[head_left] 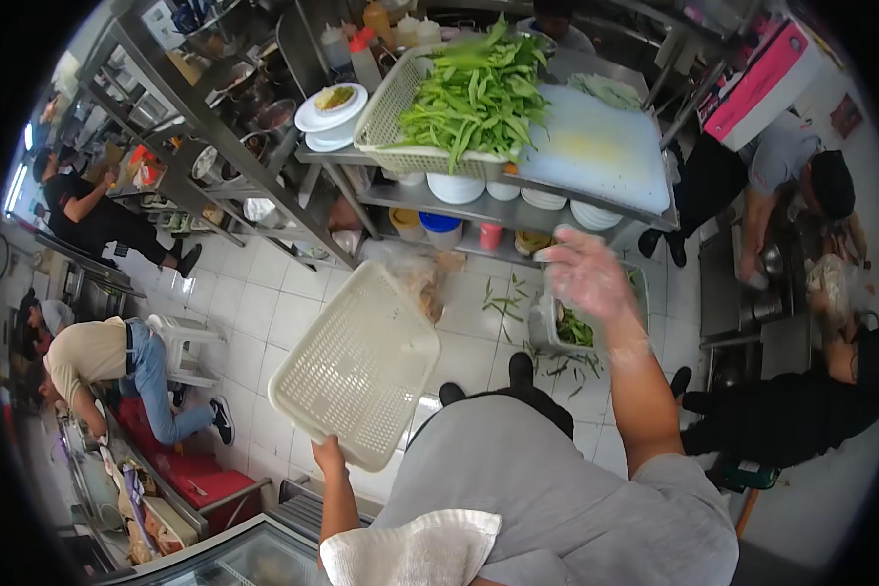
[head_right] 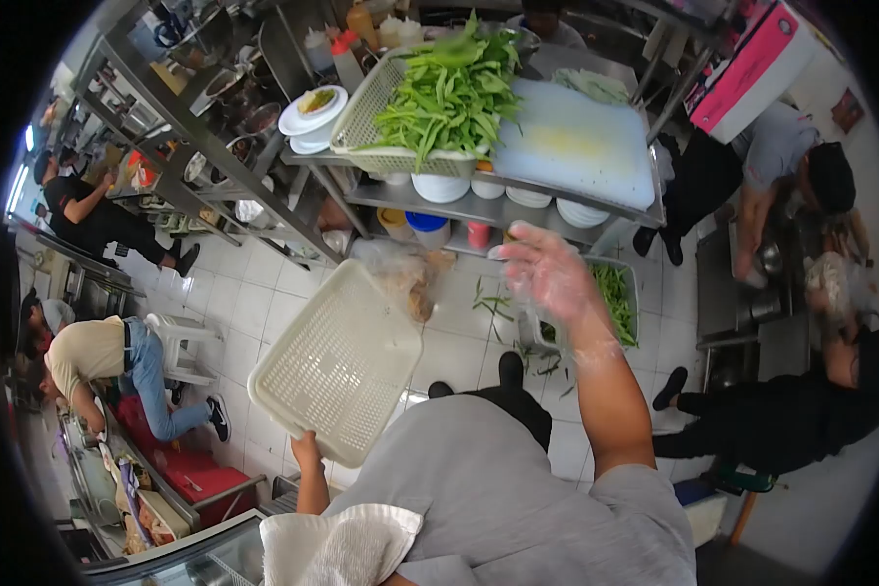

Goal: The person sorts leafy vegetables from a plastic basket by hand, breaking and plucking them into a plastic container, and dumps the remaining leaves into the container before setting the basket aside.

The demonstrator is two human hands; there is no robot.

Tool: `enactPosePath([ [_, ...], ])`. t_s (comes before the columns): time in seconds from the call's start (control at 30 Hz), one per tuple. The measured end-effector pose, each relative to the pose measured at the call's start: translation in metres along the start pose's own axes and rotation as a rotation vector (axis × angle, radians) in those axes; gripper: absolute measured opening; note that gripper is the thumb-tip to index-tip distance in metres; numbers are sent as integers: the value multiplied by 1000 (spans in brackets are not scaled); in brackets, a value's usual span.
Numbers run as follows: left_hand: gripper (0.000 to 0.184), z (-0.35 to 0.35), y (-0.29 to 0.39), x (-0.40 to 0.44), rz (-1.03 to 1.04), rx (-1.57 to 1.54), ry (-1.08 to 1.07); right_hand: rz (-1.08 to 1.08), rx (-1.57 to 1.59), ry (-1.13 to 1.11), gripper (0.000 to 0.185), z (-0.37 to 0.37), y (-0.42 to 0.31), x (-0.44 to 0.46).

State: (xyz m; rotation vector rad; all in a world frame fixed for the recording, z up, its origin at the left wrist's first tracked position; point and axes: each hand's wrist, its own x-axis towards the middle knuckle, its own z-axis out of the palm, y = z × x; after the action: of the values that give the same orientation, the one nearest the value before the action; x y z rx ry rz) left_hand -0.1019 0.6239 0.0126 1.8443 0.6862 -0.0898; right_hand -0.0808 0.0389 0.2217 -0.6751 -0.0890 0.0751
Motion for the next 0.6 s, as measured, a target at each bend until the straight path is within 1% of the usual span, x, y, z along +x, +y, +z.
enactPosePath([
  [0.03,49,-3,-5,-4,13,-15,4,-8,-9,-16,51,-4,8,4],
  [0.1,48,-3,-13,-13,-155,-204,18,155,-969,381,46,-9,38,1],
  [0.17,48,0,-17,-24,-178,-291,27,714,-2098,218,41,-68,86,5],
  [0.2,49,2,-19,-29,-210,-360,29,690,-2022,173,40,-60,102,-4],
  [0.23,49,4,-17,-34,-225,-408,30,678,-1805,90,40,-82,133,-15],
  [0.3,51,4,-25,-36,-282,-471,4,635,-1702,-56,43,-79,163,-36],
  [0.33,52,3,-28,-34,-321,-494,-3,678,-1741,-77,41,-85,185,-44],
  [0.37,52,6,-21,-37,-318,-480,-31,721,-1777,-108,39,-91,200,-47],
  [0.4,53,7,-10,-49,-324,-457,15,722,-1773,-80,39,-86,202,-45],
  [0.43,54,9,-4,-53,-328,-434,65,748,-1760,-165,40,-79,201,-43],
  [0.47,54,8,-6,-49,-324,-425,49,772,-1744,-254,41,-74,199,-40],
  [0.5,54,6,-12,-45,-368,-391,28,770,-1742,-233,41,-80,203,-38],
  [0.53,54,5,-19,-39,-415,-358,6,669,-1710,-116,43,-90,207,-37],
  [0.57,54,5,-26,-34,-419,-347,-11,575,-1672,-2,46,-100,210,-41],
  [0.6,54,4,-32,-29,-483,-313,1,587,-1666,16,46,-96,200,-43],
])
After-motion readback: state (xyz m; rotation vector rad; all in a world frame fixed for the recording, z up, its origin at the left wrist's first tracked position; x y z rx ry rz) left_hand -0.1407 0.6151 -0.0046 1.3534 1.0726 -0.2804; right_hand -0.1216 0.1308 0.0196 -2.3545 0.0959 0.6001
